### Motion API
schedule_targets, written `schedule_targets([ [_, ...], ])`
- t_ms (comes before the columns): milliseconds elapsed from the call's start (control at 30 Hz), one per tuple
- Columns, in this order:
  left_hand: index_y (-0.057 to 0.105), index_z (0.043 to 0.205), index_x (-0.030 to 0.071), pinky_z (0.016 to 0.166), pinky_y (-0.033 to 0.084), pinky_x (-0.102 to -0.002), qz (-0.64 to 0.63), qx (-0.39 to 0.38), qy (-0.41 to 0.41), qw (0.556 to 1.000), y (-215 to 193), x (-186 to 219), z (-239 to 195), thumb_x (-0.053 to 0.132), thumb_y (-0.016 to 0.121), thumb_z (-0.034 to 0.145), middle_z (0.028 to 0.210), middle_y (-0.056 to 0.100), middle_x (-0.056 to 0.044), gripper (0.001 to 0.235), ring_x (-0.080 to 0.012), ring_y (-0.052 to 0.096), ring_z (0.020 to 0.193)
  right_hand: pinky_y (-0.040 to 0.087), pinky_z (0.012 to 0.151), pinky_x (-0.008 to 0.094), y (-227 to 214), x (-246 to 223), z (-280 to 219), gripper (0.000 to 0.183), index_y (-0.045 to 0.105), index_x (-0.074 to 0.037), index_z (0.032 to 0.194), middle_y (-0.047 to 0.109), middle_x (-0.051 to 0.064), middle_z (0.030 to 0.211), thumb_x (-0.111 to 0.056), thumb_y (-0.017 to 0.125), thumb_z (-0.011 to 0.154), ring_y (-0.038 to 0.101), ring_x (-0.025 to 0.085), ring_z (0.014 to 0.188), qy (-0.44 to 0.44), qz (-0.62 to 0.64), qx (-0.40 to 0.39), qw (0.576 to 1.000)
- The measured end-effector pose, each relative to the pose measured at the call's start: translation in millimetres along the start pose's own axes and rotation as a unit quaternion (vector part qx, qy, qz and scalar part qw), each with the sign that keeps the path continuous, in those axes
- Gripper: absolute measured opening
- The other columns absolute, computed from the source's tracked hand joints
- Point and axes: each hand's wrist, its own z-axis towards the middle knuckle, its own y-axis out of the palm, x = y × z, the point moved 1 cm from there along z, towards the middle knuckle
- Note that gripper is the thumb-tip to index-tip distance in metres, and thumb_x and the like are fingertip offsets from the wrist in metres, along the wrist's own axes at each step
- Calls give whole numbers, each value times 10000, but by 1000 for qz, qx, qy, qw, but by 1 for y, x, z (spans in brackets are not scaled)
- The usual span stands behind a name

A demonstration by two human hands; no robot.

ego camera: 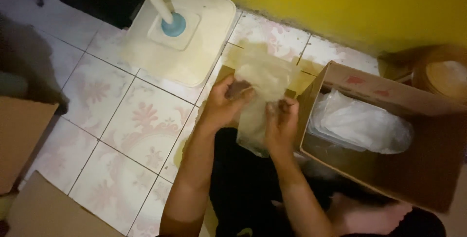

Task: The person places various hardware items, including a container of nails and wrapped components, into a cardboard box for storage.

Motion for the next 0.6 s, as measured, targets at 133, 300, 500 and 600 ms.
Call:
schedule_targets([
  [133, 684, 1128, 18, 996, 471, -430, -12, -44, 5, 999, -5, -4, -19, 315, 914, 759, 1006, 671, -83, 526, -236, 622, 1020, 456, 824, 340, -18, -27, -3, 221, 441, -91, 1195, 487, -4, 949, -96, 575, 1019, 541, 137, 864, -20, 24, 21, 999],
  [300, 622, 1274, 28, 1132, 446, -515, -89, -109, 35, 989, 26, 12, -38, 91, 971, 655, 1265, 690, -134, 713, -267, 609, 1254, 473, 855, 359, -48, -74, -3, 67, 573, -67, 1071, 576, 55, 904, -121, 532, 1067, 567, 166, 882, -44, -14, 68, 997],
  [500, 729, 1048, 7, 925, 538, -462, -5, -70, -36, 997, 76, 3, -53, 116, 839, 808, 993, 758, -91, 285, -206, 675, 1016, 460, 995, 365, -114, -92, 5, 345, 521, -80, 1294, 545, 51, 1193, -199, 644, 995, 509, 175, 1175, -79, -24, 67, 994],
  [600, 699, 1194, -83, 969, 516, -570, 67, -115, -24, 991, 79, 14, -56, 265, 840, 813, 1098, 740, -278, 535, -442, 686, 1157, 449, 977, 360, -145, -131, 16, 464, 519, -26, 1355, 570, 107, 1271, -360, 610, 1047, 514, 175, 1134, -111, -60, 29, 992],
])
